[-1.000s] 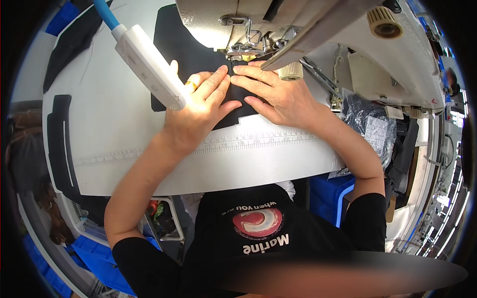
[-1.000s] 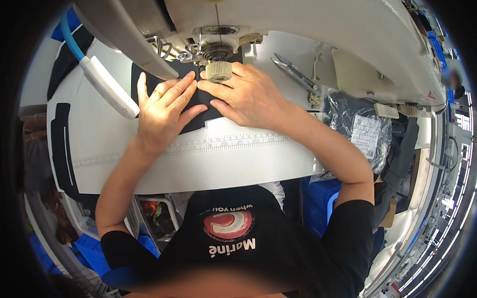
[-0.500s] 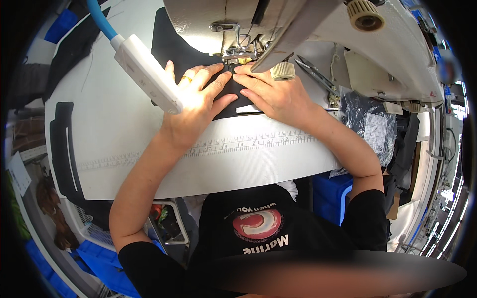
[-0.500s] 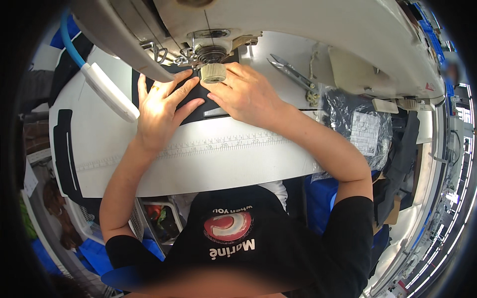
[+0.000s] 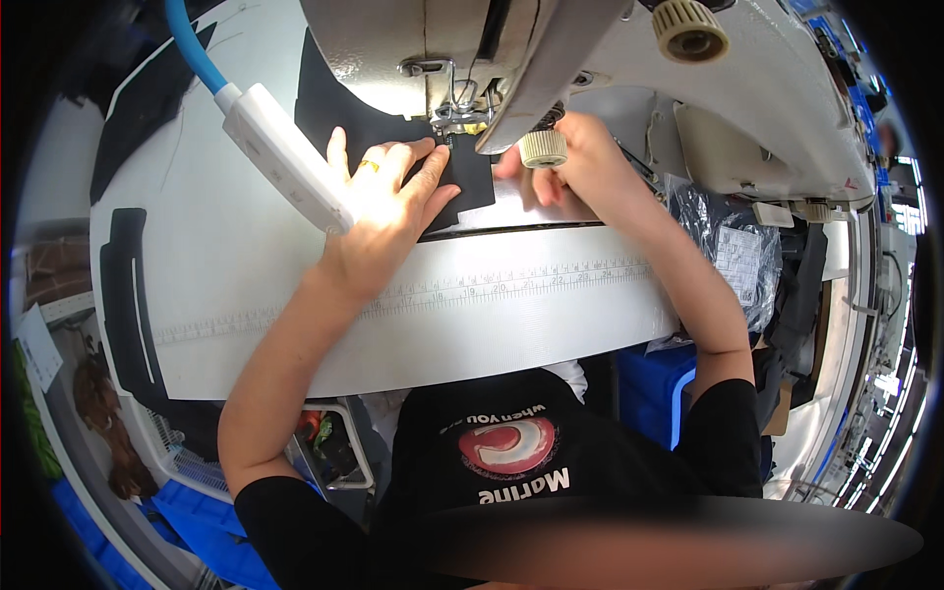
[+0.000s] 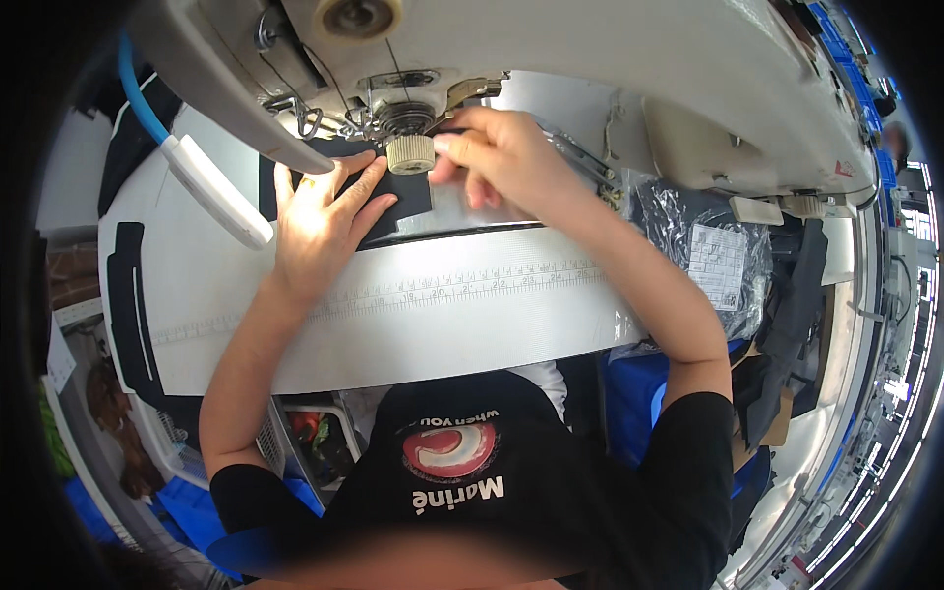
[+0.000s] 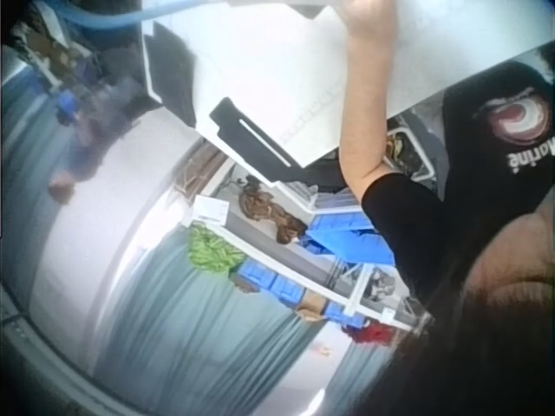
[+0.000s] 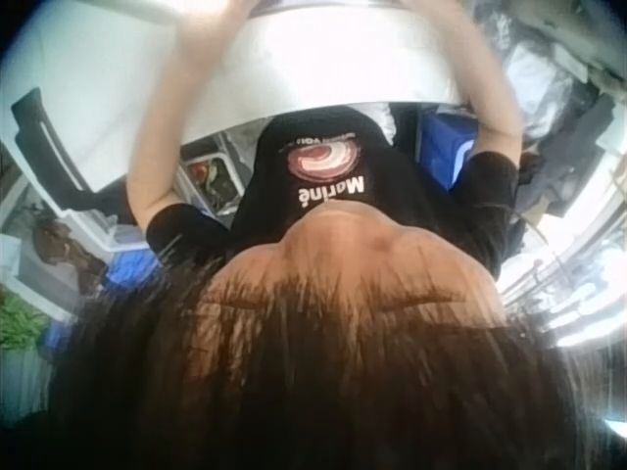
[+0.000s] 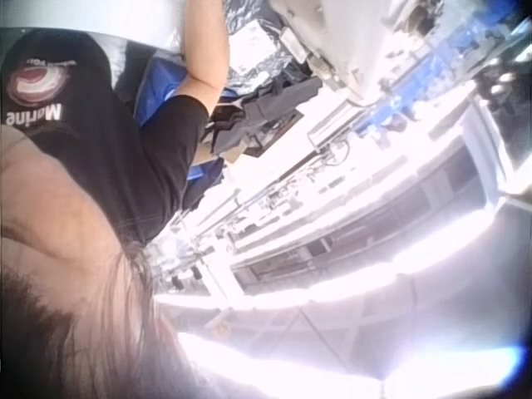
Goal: Sewing a zipper onto a black leather component using an industrial sewing machine.
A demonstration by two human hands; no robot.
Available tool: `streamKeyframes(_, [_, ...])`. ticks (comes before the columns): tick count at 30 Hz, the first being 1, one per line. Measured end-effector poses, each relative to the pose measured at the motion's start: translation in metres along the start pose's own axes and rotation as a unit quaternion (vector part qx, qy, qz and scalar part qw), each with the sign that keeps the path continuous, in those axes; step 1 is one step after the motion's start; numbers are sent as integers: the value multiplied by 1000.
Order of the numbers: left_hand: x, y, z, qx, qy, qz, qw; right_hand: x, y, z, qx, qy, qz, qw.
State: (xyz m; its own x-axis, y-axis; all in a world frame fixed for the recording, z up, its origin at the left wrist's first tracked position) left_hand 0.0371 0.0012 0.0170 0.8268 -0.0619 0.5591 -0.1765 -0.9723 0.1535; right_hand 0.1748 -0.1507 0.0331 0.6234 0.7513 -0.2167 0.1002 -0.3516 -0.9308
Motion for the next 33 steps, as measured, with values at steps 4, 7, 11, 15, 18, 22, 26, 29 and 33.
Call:
streamKeyframes(4, [-4,2,1,24,12,6,1000,14,4,-5,264,-86,85,957])
streamKeyframes(7, [-5,3,0,29,2,-2,1000,17,13,-2,371,-120,68,919])
streamKeyframes(11, [-6,3,-1,17,-9,-4,1000,13,19,-1,290,-53,-15,955])
streamKeyframes(15, [-6,3,-1,5,-10,-13,1000,11,16,2,319,-66,-18,945])
streamKeyframes(18, [-6,3,-2,17,3,-3,1000,7,14,8,93,27,-125,987])
streamKeyframes(22, [-7,2,-1,9,-15,-12,1000,0,10,24,-321,142,-401,846])
streamKeyframes(26, [-7,2,1,9,-18,-14,1000,3,20,29,-425,143,-434,781])
streamKeyframes(29, [-7,3,1,8,-14,-12,1000,3,22,27,-418,148,-438,782])
streamKeyframes(33, [-7,4,1,7,-20,-11,1000,0,20,28,-438,128,-423,783])
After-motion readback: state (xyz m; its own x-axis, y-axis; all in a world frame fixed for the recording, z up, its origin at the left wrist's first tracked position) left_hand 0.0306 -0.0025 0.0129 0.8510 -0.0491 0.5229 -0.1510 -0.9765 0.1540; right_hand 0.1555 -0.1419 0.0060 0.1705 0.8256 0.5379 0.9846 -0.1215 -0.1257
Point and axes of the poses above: each hand's wrist, its own x-axis towards the middle knuckle, its own z-axis out of the palm, y = z × x, the point moved 3 cm from there along x, towards the middle knuckle, and after that the axes turned 2 degrees about z, right-handed, at the moved point
